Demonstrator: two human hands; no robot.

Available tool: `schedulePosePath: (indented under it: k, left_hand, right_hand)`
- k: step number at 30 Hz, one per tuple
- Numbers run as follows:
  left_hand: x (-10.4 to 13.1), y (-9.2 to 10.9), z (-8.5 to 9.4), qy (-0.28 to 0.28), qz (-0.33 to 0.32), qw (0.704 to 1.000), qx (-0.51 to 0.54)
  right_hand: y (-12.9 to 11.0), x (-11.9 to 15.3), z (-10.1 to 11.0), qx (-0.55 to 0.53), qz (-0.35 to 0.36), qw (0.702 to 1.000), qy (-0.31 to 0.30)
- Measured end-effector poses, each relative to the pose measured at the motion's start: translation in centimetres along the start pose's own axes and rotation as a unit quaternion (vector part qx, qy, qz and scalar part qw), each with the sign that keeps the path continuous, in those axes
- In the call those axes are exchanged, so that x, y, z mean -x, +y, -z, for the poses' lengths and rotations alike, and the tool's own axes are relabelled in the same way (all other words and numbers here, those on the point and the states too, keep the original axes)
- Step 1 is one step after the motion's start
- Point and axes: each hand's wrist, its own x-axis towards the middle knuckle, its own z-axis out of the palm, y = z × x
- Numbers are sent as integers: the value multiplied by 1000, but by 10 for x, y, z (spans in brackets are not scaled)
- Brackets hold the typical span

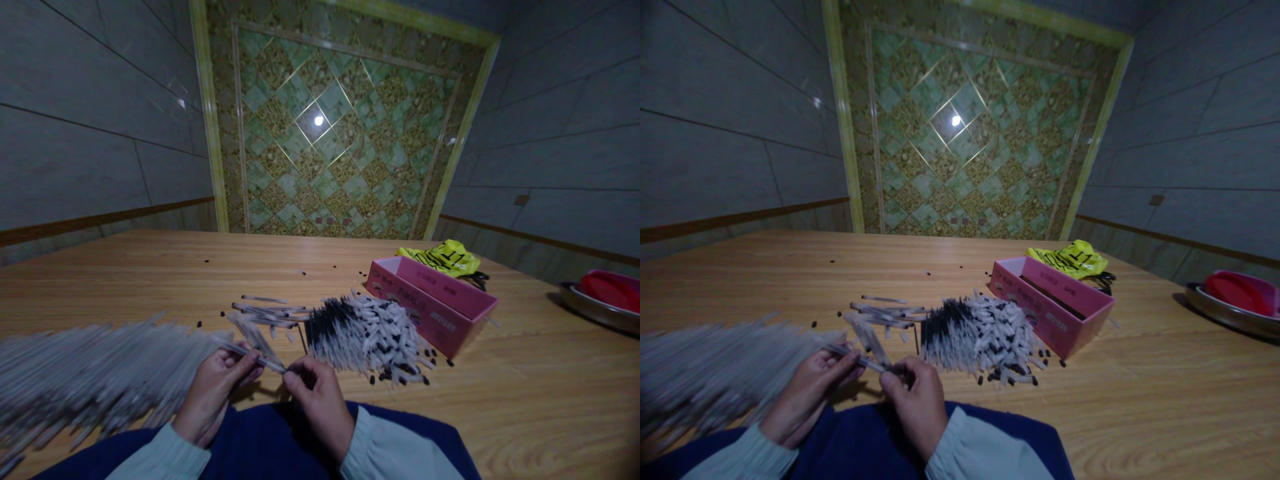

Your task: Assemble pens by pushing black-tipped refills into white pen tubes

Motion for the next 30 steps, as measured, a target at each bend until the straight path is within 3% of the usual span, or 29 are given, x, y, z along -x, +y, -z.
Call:
schedulePosePath:
  k: [30]
  left_hand:
    - [-1, 1, 5, 21, -5, 1000, -14]
  right_hand:
    - [-6, 2, 2, 32, 28, 998, 47]
